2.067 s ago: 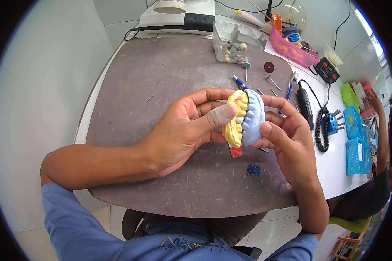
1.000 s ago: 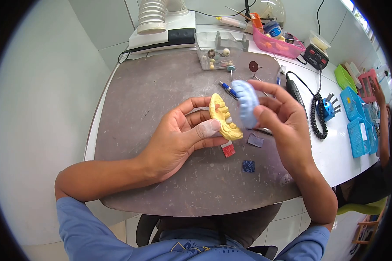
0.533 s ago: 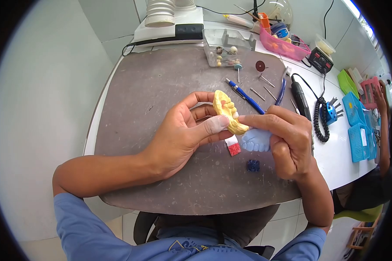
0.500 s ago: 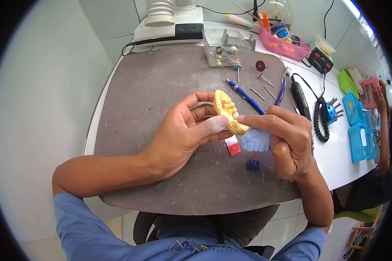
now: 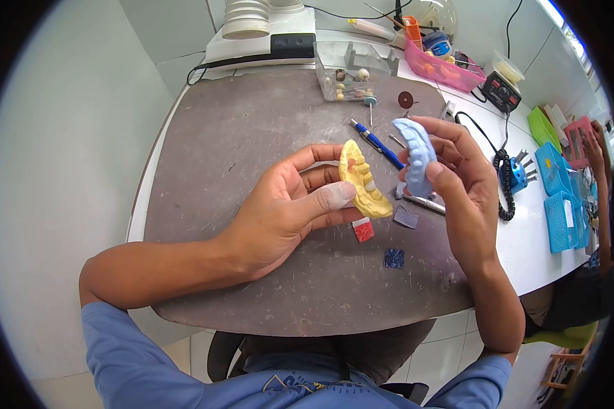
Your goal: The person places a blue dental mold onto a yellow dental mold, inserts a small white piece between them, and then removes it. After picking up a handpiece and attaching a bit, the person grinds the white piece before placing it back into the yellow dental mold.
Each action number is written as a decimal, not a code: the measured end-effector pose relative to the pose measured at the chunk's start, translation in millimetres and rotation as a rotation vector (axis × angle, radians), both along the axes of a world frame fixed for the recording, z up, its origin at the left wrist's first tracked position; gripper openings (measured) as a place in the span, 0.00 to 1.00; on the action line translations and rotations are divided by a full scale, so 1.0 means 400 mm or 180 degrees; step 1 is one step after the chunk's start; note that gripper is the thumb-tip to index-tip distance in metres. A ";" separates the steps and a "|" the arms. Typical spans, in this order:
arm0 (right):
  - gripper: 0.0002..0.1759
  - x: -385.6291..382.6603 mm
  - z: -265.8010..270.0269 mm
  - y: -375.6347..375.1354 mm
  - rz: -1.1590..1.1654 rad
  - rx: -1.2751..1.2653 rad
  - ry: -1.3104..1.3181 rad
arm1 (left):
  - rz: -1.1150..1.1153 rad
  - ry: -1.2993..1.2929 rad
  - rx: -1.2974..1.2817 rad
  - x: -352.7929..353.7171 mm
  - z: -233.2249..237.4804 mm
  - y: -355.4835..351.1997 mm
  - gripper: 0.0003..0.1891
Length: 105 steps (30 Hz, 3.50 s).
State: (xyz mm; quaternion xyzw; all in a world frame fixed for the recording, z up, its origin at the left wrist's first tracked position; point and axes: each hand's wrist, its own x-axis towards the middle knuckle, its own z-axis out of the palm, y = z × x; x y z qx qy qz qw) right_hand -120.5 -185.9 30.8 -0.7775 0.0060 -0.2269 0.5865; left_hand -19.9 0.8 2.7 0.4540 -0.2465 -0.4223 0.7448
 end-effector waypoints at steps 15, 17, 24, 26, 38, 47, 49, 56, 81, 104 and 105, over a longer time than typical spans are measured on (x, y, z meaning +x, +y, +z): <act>0.23 0.004 -0.018 0.003 0.0414 0.0339 0.0248 | -0.0147 -0.0038 -0.0082 0.005 -0.003 0.000 0.28; 0.24 0.004 -0.019 0.004 0.0412 0.0337 0.0266 | -0.0135 -0.0026 -0.0095 0.005 -0.004 0.000 0.28; 0.26 -0.001 -0.007 0.006 0.0459 0.0293 0.0481 | -0.0079 -0.0072 -0.0112 0.003 0.002 0.001 0.27; 0.25 0.000 -0.010 0.006 0.0445 0.0279 0.0414 | -0.0036 -0.0123 -0.0084 0.005 0.000 0.001 0.27; 0.27 0.011 -0.017 -0.002 0.0775 0.0546 0.0282 | 0.0080 -0.0284 -0.0137 0.014 0.004 0.008 0.26; 0.30 0.014 -0.018 -0.008 0.0790 0.0756 0.0480 | 0.0192 -0.0798 -0.0188 0.015 -0.008 0.007 0.26; 0.30 0.015 -0.025 -0.010 0.0796 0.0740 0.0410 | 0.0214 -0.0849 -0.0203 0.014 -0.006 0.006 0.26; 0.30 0.013 -0.016 -0.016 0.0801 0.0763 0.0491 | 0.0223 -0.1057 -0.0188 0.016 -0.008 0.005 0.26; 0.26 0.005 -0.020 0.000 0.0411 0.0753 0.0587 | 0.0114 -0.0311 0.0037 0.012 -0.001 0.002 0.24; 0.25 0.005 -0.017 -0.003 0.0627 0.0533 0.0492 | 0.0182 -0.0294 0.0000 0.007 0.001 -0.002 0.24; 0.25 0.005 -0.016 -0.001 0.0628 0.0532 0.0489 | 0.0183 -0.0298 -0.0001 0.007 0.001 0.000 0.24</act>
